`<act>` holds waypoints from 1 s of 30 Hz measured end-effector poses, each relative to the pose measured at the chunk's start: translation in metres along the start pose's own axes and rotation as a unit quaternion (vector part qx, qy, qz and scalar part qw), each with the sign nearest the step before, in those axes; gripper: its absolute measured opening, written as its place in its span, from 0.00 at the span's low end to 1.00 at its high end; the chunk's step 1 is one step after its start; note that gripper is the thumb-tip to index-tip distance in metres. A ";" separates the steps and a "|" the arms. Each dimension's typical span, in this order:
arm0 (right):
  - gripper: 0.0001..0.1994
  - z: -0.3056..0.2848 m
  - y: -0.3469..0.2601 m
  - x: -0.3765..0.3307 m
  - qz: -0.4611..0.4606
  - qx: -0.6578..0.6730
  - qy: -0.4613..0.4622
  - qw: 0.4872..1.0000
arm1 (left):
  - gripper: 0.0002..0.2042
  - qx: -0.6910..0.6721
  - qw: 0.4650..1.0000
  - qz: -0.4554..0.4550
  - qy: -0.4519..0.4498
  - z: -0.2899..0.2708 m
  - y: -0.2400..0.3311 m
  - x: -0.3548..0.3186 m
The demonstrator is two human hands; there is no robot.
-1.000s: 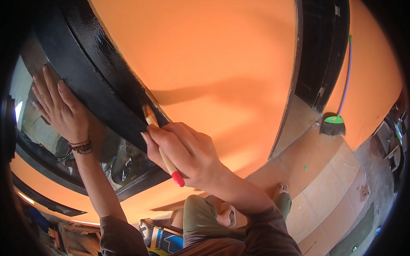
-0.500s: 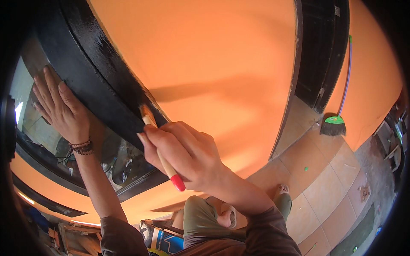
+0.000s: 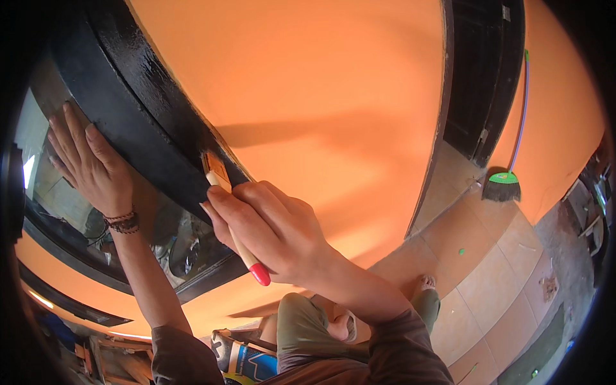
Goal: The person paints a black window frame with a brush, dipping the brush into a container of black paint and applying it to the wooden edges around the glass panes.
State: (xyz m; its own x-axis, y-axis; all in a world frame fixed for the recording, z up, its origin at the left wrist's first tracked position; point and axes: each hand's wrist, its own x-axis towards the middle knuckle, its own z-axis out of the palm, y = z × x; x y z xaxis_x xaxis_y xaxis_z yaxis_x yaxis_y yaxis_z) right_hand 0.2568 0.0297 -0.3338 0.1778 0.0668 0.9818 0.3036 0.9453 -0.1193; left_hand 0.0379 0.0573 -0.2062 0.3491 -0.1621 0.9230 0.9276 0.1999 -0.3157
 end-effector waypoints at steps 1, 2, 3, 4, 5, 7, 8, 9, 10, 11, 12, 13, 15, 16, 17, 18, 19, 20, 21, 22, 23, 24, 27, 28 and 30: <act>0.11 0.000 0.001 -0.004 0.000 0.000 0.000 1.000 | 0.24 -0.001 1.000 0.000 0.000 0.000 0.000 0.000; 0.12 -0.003 0.000 -0.008 0.013 -0.008 -0.021 1.000 | 0.24 -0.001 1.000 0.000 0.001 0.000 0.000 0.000; 0.12 -0.004 -0.001 -0.012 0.027 -0.014 -0.042 0.999 | 0.24 0.002 1.000 0.000 0.000 0.000 0.000 0.000; 0.12 -0.006 -0.002 -0.013 0.026 -0.013 -0.042 0.999 | 0.24 0.004 1.000 0.000 -0.001 0.000 0.000 0.000; 0.13 -0.008 -0.003 -0.015 0.029 -0.011 -0.042 0.999 | 0.24 0.005 1.000 0.001 -0.001 0.000 0.000 0.000; 0.13 -0.008 -0.004 -0.013 0.032 -0.009 -0.043 0.999 | 0.24 -0.001 1.000 0.000 -0.002 0.000 -0.001 -0.001; 0.13 -0.007 -0.003 -0.009 0.026 0.002 -0.032 0.999 | 0.24 -0.001 1.000 0.000 -0.002 0.000 -0.002 -0.001; 0.13 -0.007 -0.003 -0.006 0.019 0.011 -0.021 1.000 | 0.24 0.000 1.000 0.001 0.000 0.000 -0.002 -0.001; 0.13 -0.006 -0.002 -0.006 0.019 0.010 -0.021 1.000 | 0.24 0.001 1.000 0.002 0.003 0.001 -0.002 -0.001; 0.12 -0.005 -0.001 -0.008 0.020 0.007 -0.025 0.999 | 0.24 0.001 1.000 0.002 0.003 0.001 -0.002 -0.001; 0.12 -0.003 0.000 -0.009 0.020 0.006 -0.029 0.999 | 0.24 0.002 1.000 0.001 0.001 0.000 -0.001 -0.001; 0.12 -0.004 0.001 -0.011 0.020 0.006 -0.029 0.999 | 0.24 0.002 1.000 0.001 -0.001 0.000 0.000 0.000; 0.13 -0.006 0.000 -0.016 0.035 0.009 -0.041 0.999 | 0.24 0.003 1.000 0.001 0.000 0.000 -0.001 0.000; 0.13 -0.006 -0.001 -0.015 0.034 0.009 -0.041 0.999 | 0.24 0.004 1.000 0.001 0.001 0.000 -0.001 0.000; 0.12 -0.006 -0.002 -0.012 0.030 0.011 -0.032 0.999 | 0.24 0.005 1.000 0.001 0.001 -0.001 -0.002 0.000; 0.12 -0.006 -0.003 -0.010 0.026 0.011 -0.023 0.999 | 0.24 0.005 1.000 0.001 0.001 0.000 -0.002 -0.001; 0.12 -0.005 -0.004 -0.008 0.026 0.011 -0.024 0.999 | 0.24 0.005 1.000 0.002 0.001 0.000 -0.002 -0.001; 0.12 -0.003 -0.003 -0.005 0.020 0.009 -0.019 1.000 | 0.24 0.005 1.000 0.002 0.001 0.000 -0.002 -0.001; 0.11 -0.002 -0.003 -0.003 0.013 0.007 -0.013 1.000 | 0.24 0.004 1.000 0.000 0.001 0.000 -0.001 -0.001; 0.11 -0.003 -0.003 -0.004 0.013 0.006 -0.013 1.000 | 0.24 0.004 1.000 -0.001 0.001 0.000 -0.001 -0.001; 0.11 -0.004 -0.002 -0.008 0.026 0.004 -0.027 0.999 | 0.24 0.003 1.000 -0.002 0.001 0.000 0.000 0.000; 0.11 -0.005 -0.002 -0.010 0.039 0.004 -0.041 0.998 | 0.24 0.004 1.000 -0.001 0.000 0.000 0.000 -0.001; 0.12 -0.010 -0.004 -0.012 0.042 0.010 -0.039 0.998 | 0.24 0.004 1.000 -0.001 0.000 0.000 -0.001 -0.001; 0.12 -0.009 -0.004 -0.008 0.043 0.009 -0.039 0.998 | 0.24 0.002 1.000 -0.001 0.001 0.000 -0.001 -0.001; 0.10 -0.007 -0.006 0.002 0.027 0.013 -0.011 0.999 | 0.24 0.002 1.000 -0.001 0.002 0.001 -0.001 -0.002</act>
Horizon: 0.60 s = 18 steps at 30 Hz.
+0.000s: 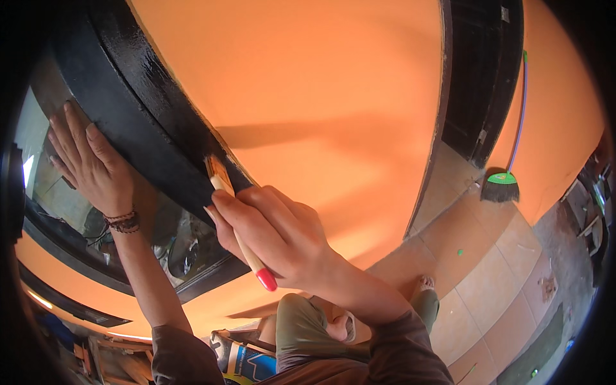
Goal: The person paints a black window frame with a brush, dipping the brush into a container of black paint and applying it to the wooden edges around the glass panes.
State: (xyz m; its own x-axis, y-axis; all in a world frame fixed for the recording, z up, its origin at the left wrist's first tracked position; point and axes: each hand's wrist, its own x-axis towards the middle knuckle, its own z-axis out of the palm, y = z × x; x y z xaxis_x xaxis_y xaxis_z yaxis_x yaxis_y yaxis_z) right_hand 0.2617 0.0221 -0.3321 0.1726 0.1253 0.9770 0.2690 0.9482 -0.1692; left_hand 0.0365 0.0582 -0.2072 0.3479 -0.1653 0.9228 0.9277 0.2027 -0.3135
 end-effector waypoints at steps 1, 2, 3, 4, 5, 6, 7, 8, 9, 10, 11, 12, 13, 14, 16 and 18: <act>0.10 0.001 0.001 -0.002 0.000 -0.001 0.000 1.000 | 0.24 0.000 1.000 0.000 0.001 0.000 0.000 0.000; 0.10 0.002 0.004 -0.006 0.008 -0.003 -0.008 1.000 | 0.24 -0.001 1.000 0.000 0.001 0.001 0.000 -0.001; 0.10 0.003 0.006 -0.008 0.014 -0.003 -0.016 1.000 | 0.24 0.001 1.000 0.002 0.000 0.000 0.001 0.000; 0.10 0.000 0.005 -0.009 0.013 -0.003 -0.015 1.000 | 0.24 0.002 1.000 0.003 -0.002 -0.001 0.001 0.000; 0.09 -0.004 0.004 -0.012 0.039 0.005 -0.048 0.998 | 0.24 0.003 1.000 0.003 -0.001 -0.002 0.000 0.001; 0.09 -0.007 0.003 -0.014 0.066 0.012 -0.080 0.995 | 0.24 -0.001 1.000 0.001 0.001 -0.001 0.000 0.001; 0.09 -0.006 0.003 -0.012 0.066 0.012 -0.080 0.995 | 0.24 -0.006 1.000 0.000 0.002 -0.001 0.000 0.001; 0.09 -0.004 0.002 -0.007 0.040 0.014 -0.044 0.998 | 0.24 -0.005 1.000 0.000 0.002 -0.001 0.000 0.001; 0.09 -0.003 0.002 -0.003 0.016 0.015 -0.007 1.000 | 0.24 -0.004 1.000 0.000 0.004 0.000 0.000 0.001; 0.09 -0.001 0.002 0.000 0.017 0.014 -0.008 1.000 | 0.24 -0.003 1.000 0.000 0.006 0.000 0.000 0.000; 0.08 0.002 0.004 0.003 0.004 0.009 -0.001 1.000 | 0.24 -0.003 1.000 0.000 0.005 0.001 0.000 -0.001; 0.08 0.003 0.004 0.005 -0.011 0.004 0.006 1.000 | 0.24 -0.004 1.000 -0.002 0.003 0.000 0.000 -0.001; 0.08 0.002 0.004 0.002 -0.011 0.005 0.005 1.000 | 0.24 -0.004 1.000 -0.005 0.002 0.000 -0.001 -0.001; 0.08 0.000 0.004 -0.005 0.017 0.005 -0.032 0.999 | 0.24 -0.002 1.000 -0.005 0.002 0.000 0.000 -0.001; 0.09 -0.003 0.005 -0.008 0.043 0.007 -0.070 0.997 | 0.24 -0.001 1.000 -0.007 0.003 -0.001 0.001 0.000; 0.14 -0.004 0.005 -0.006 0.001 0.012 -0.052 0.999 | 0.24 0.000 1.000 -0.008 0.004 -0.001 0.000 0.000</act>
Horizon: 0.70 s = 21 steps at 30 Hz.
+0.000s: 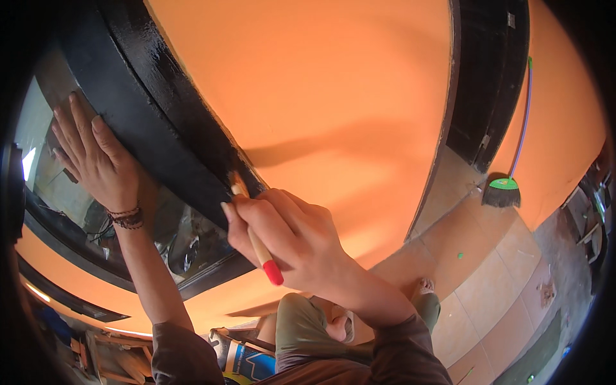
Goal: The person paints a black window frame with a brush, dipping the brush into a container of black paint and applying it to the wooden edges around the glass panes.
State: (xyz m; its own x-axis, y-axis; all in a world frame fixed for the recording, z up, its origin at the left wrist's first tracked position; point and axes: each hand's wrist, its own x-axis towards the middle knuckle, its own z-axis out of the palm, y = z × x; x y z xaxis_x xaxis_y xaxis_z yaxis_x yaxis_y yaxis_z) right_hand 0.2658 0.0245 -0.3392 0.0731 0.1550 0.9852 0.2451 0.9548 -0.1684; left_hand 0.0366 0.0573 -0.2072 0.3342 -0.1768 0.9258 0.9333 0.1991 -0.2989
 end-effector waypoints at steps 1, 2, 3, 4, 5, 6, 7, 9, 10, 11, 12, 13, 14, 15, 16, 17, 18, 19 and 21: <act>0.14 0.002 -0.002 0.006 0.000 0.001 0.000 1.000 | 0.24 -0.002 1.000 -0.001 0.001 0.000 0.000 0.000; 0.13 0.005 -0.006 0.017 -0.022 0.006 0.037 0.999 | 0.24 -0.001 1.000 -0.001 0.000 0.000 -0.001 -0.001; 0.13 0.010 -0.008 0.026 -0.045 0.010 0.074 0.996 | 0.24 -0.003 1.000 -0.001 0.002 0.001 0.000 -0.001; 0.12 0.016 -0.005 0.030 -0.061 0.004 0.087 0.994 | 0.24 -0.004 1.000 -0.001 0.003 0.002 0.000 -0.001; 0.12 0.015 -0.005 0.028 -0.061 0.003 0.087 0.994 | 0.24 -0.005 1.000 -0.001 0.002 0.003 0.001 -0.002; 0.11 0.015 -0.005 0.023 -0.025 -0.009 0.056 0.998 | 0.24 -0.006 1.000 -0.002 0.001 0.002 0.001 -0.001; 0.10 0.014 -0.006 0.018 0.011 -0.021 0.026 0.999 | 0.24 -0.006 1.000 -0.003 0.000 0.002 0.001 -0.001; 0.09 0.005 -0.006 0.000 0.027 -0.013 0.010 0.999 | 0.24 -0.007 1.000 0.000 0.002 0.001 0.001 0.001; 0.09 0.000 -0.005 -0.011 0.050 -0.009 -0.019 0.999 | 0.24 -0.009 1.000 0.002 0.005 0.001 0.001 0.001; 0.09 -0.003 -0.004 -0.016 0.072 -0.004 -0.047 0.996 | 0.24 -0.008 1.000 0.002 0.005 0.000 0.001 0.002; 0.09 -0.006 -0.007 -0.016 0.061 -0.018 -0.037 0.997 | 0.24 -0.009 1.000 -0.002 0.005 0.001 0.001 0.001; 0.09 -0.007 -0.009 -0.012 0.064 -0.019 -0.038 0.997 | 0.24 -0.011 1.000 -0.006 0.005 0.001 0.001 0.000; 0.09 -0.005 -0.011 -0.004 0.045 -0.023 -0.007 0.999 | 0.24 -0.013 1.000 -0.006 0.002 0.001 0.001 -0.001; 0.09 -0.004 -0.009 0.003 0.023 -0.026 0.025 0.999 | 0.24 -0.008 1.000 -0.002 0.006 0.002 0.001 0.000; 0.08 -0.001 -0.003 0.004 0.017 -0.017 0.028 0.999 | 0.24 -0.004 1.000 0.002 0.009 0.002 0.001 0.000; 0.08 0.000 0.001 -0.001 0.018 -0.018 0.028 0.999 | 0.24 -0.005 1.000 0.002 0.009 0.002 0.002 0.000; 0.08 0.001 0.005 -0.008 0.023 -0.006 0.024 0.999 | 0.24 -0.003 1.000 0.003 0.006 0.003 0.002 0.000; 0.08 0.002 0.008 -0.012 0.029 0.005 0.021 0.999 | 0.24 -0.001 1.000 0.004 0.002 0.003 0.002 0.000; 0.08 -0.003 0.008 -0.016 0.047 0.024 0.000 0.999 | 0.24 -0.005 1.000 0.000 0.003 0.003 0.004 0.000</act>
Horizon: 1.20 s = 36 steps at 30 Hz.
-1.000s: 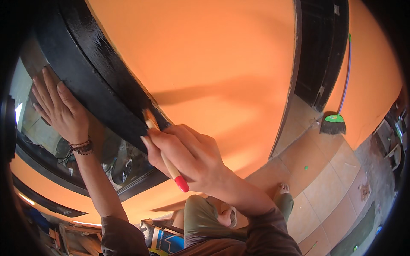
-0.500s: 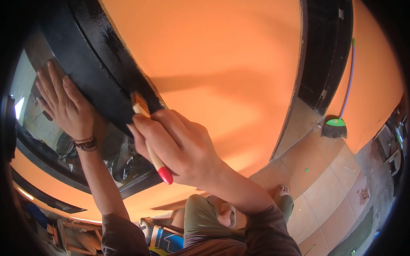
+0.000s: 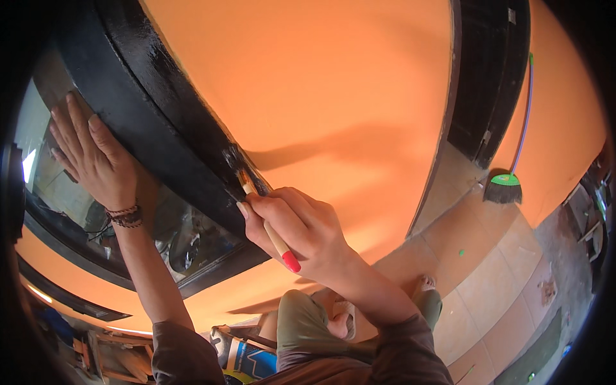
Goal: The person paints a black window frame with a brush, dipping the brush into a container of black paint and applying it to the wooden edges around the glass panes.
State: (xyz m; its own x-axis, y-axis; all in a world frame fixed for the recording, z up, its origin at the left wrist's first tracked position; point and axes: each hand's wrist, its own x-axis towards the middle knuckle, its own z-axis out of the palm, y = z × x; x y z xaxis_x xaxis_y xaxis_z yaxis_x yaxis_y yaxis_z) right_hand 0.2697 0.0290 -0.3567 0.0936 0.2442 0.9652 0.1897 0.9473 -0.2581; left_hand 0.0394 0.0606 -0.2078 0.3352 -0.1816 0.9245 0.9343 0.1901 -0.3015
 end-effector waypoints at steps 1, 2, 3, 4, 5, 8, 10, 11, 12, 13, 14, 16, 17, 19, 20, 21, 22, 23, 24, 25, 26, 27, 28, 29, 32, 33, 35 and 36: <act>0.08 -0.002 -0.002 0.000 -0.005 -0.010 -0.002 1.000 | 0.24 -0.004 1.000 -0.005 0.000 0.000 0.001 0.000; 0.08 -0.004 -0.004 0.001 -0.010 -0.021 -0.003 1.000 | 0.24 -0.005 1.000 -0.004 -0.001 -0.001 0.001 0.000; 0.08 -0.004 -0.007 0.004 -0.010 -0.021 -0.003 1.000 | 0.24 -0.004 1.000 -0.002 -0.001 -0.001 0.000 0.000; 0.08 -0.003 -0.010 0.008 -0.019 -0.017 0.007 1.000 | 0.24 -0.002 1.000 0.001 -0.002 -0.001 -0.001 0.000; 0.07 -0.002 -0.012 0.011 -0.028 -0.012 0.017 0.999 | 0.24 -0.002 1.000 0.001 -0.002 -0.001 -0.002 0.000; 0.07 0.004 -0.001 0.005 -0.030 -0.018 0.022 0.999 | 0.24 0.002 1.000 0.005 -0.001 -0.001 -0.002 0.001; 0.07 -0.004 -0.003 -0.001 0.011 -0.012 -0.021 1.000 | 0.24 -0.002 1.000 0.009 0.001 -0.001 -0.002 0.000; 0.07 -0.007 -0.004 -0.003 0.052 -0.007 -0.064 0.997 | 0.24 -0.001 1.000 0.009 0.001 -0.001 -0.002 0.000; 0.07 -0.007 -0.006 0.000 0.053 -0.008 -0.064 0.997 | 0.24 -0.003 1.000 0.007 0.000 -0.002 -0.001 0.000; 0.07 -0.006 -0.009 0.006 0.021 0.000 -0.021 1.000 | 0.24 -0.006 1.000 0.006 -0.001 -0.001 -0.001 0.000; 0.06 -0.004 -0.010 0.010 -0.010 0.007 0.022 1.000 | 0.24 -0.007 1.000 0.006 -0.001 -0.001 0.000 0.000; 0.06 0.001 -0.006 0.014 -0.025 -0.002 0.038 0.999 | 0.24 -0.006 1.000 0.005 0.001 -0.002 0.000 0.000; 0.06 0.003 -0.004 0.014 -0.040 -0.011 0.053 0.998 | 0.24 -0.006 1.000 0.005 0.001 -0.002 0.000 0.000; 0.05 -0.001 -0.002 0.007 0.000 -0.007 0.009 1.000 | 0.24 -0.004 1.000 0.006 0.002 -0.001 0.000 0.000; 0.05 -0.005 -0.001 0.005 0.042 -0.003 -0.034 0.999 | 0.24 -0.003 1.000 0.006 0.002 -0.001 0.000 0.001; 0.06 -0.008 -0.002 0.004 0.065 0.006 -0.057 0.996 | 0.24 -0.002 1.000 0.003 0.002 0.000 0.000 0.001; 0.06 -0.009 -0.004 0.006 0.065 0.007 -0.057 0.996 | 0.24 -0.002 1.000 0.000 0.002 -0.001 0.000 0.000; 0.05 -0.008 -0.006 0.010 0.039 0.019 -0.028 0.999 | 0.24 -0.001 1.000 0.000 0.001 -0.002 -0.001 0.000; 0.05 -0.008 -0.007 0.012 0.014 0.028 0.003 1.000 | 0.24 -0.002 1.000 0.000 0.001 -0.001 0.000 0.000; 0.05 -0.006 -0.006 0.013 0.014 0.027 0.003 1.000 | 0.24 -0.002 1.000 -0.001 0.001 -0.001 0.000 0.000; 0.05 -0.002 -0.004 0.013 -0.003 0.021 0.024 0.999 | 0.24 -0.004 1.000 -0.001 0.002 0.000 0.000 0.000; 0.05 0.001 -0.002 0.013 -0.019 0.016 0.044 0.999 | 0.24 -0.003 1.000 0.000 0.002 0.000 -0.001 0.000; 0.05 0.000 -0.001 0.010 -0.020 0.016 0.045 0.999 | 0.24 -0.001 1.000 0.002 0.002 0.000 -0.001 0.000; 0.06 -0.003 0.000 0.007 0.009 0.014 0.005 1.000 | 0.24 -0.001 1.000 0.001 0.002 0.000 -0.001 0.000; 0.06 -0.009 -0.003 0.005 0.043 0.022 -0.037 0.998 | 0.24 0.000 1.000 0.002 0.000 -0.001 -0.001 0.000; 0.06 -0.011 -0.004 0.005 0.049 0.030 -0.039 0.998 | 0.24 0.001 1.000 0.001 -0.002 -0.001 -0.001 -0.001; 0.06 -0.004 -0.005 0.013 0.010 0.015 0.008 1.000 | 0.24 0.000 1.000 -0.001 -0.004 -0.002 0.000 -0.001; 0.06 -0.003 -0.005 0.015 -0.030 -0.002 0.055 0.998 | 0.25 0.001 1.000 0.000 -0.003 -0.001 0.000 -0.001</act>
State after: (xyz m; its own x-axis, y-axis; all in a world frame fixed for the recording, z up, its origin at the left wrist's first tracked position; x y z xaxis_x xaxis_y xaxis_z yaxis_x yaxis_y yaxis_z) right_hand 0.2728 0.0274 -0.3408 0.1882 0.1633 0.9685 0.2016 0.9587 -0.2008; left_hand 0.0395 0.0595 -0.2089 0.3340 -0.1751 0.9262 0.9344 0.1911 -0.3008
